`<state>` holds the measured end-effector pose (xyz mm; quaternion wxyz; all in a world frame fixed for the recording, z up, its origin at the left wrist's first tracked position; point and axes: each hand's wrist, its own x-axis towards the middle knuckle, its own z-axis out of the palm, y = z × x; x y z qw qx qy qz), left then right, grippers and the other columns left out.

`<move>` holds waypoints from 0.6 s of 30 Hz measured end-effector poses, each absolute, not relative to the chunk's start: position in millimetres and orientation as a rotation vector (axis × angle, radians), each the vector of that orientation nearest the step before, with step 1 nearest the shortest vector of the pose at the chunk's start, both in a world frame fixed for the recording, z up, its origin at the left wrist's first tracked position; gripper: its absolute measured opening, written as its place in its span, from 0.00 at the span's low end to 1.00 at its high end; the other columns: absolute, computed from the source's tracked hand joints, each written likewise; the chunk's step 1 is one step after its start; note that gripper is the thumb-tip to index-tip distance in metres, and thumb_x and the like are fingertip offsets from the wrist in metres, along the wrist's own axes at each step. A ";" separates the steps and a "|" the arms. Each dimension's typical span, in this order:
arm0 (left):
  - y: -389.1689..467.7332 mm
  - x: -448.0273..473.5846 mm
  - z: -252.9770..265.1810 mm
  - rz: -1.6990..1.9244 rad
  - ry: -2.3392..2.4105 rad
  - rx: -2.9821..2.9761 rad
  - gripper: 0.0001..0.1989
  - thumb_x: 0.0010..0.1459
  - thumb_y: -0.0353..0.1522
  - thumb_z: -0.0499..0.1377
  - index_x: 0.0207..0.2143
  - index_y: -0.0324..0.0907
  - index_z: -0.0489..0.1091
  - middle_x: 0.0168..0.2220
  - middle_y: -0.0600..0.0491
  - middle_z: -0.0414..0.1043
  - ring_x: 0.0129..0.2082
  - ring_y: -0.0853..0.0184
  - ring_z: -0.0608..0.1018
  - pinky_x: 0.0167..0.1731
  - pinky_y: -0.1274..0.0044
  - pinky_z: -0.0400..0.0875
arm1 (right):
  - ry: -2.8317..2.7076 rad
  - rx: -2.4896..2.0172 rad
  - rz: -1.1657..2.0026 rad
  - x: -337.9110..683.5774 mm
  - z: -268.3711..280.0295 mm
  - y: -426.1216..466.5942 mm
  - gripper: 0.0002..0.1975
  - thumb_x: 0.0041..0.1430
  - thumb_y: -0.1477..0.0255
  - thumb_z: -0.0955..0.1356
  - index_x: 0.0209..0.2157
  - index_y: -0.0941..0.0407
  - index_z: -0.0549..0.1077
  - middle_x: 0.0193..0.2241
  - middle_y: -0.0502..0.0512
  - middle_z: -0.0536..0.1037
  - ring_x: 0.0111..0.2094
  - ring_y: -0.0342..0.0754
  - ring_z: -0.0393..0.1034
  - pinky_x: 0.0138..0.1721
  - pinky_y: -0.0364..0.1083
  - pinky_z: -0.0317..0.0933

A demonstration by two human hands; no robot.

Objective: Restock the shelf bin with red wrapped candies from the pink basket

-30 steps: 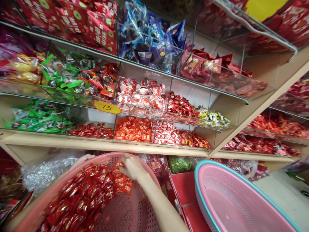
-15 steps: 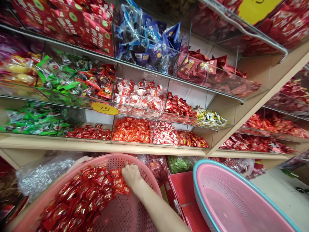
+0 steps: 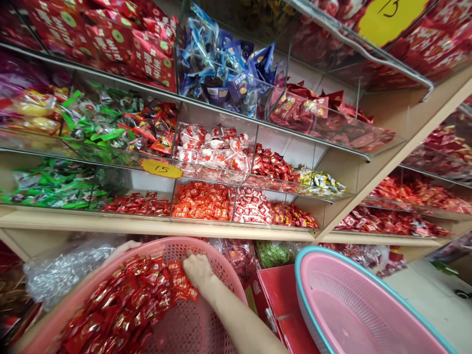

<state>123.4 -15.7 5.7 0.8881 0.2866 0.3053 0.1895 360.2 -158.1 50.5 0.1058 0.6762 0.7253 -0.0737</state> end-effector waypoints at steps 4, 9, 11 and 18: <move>-12.7 123.6 -3.8 0.403 0.601 0.588 0.26 0.63 0.33 0.64 0.63 0.36 0.79 0.35 0.48 0.91 0.40 0.45 0.91 0.42 0.66 0.85 | 2.199 2.047 -0.233 361.0 58.2 -160.8 0.12 0.76 0.76 0.67 0.53 0.56 0.81 0.56 0.66 0.84 0.49 0.54 0.85 0.48 0.49 0.75; -14.5 127.1 4.5 0.346 0.600 0.574 0.24 0.64 0.32 0.61 0.60 0.29 0.80 0.34 0.47 0.90 0.33 0.49 0.90 0.39 0.69 0.83 | 2.396 2.279 -0.103 374.6 94.9 -148.6 0.12 0.80 0.72 0.64 0.50 0.55 0.80 0.50 0.61 0.84 0.46 0.52 0.82 0.45 0.46 0.68; -12.8 127.6 5.1 0.324 0.598 0.571 0.27 0.64 0.31 0.60 0.62 0.27 0.79 0.36 0.44 0.91 0.31 0.50 0.89 0.38 0.68 0.82 | 2.404 2.452 -0.017 384.2 113.1 -134.6 0.12 0.80 0.73 0.64 0.48 0.55 0.81 0.47 0.61 0.83 0.47 0.52 0.80 0.47 0.46 0.66; 2.9 120.3 -18.2 0.260 0.502 0.607 0.28 0.65 0.34 0.65 0.61 0.24 0.79 0.41 0.40 0.91 0.36 0.49 0.91 0.45 0.68 0.82 | 1.775 3.031 -0.051 407.3 138.8 -78.5 0.10 0.72 0.65 0.73 0.47 0.57 0.85 0.57 0.71 0.82 0.62 0.63 0.74 0.58 0.55 0.66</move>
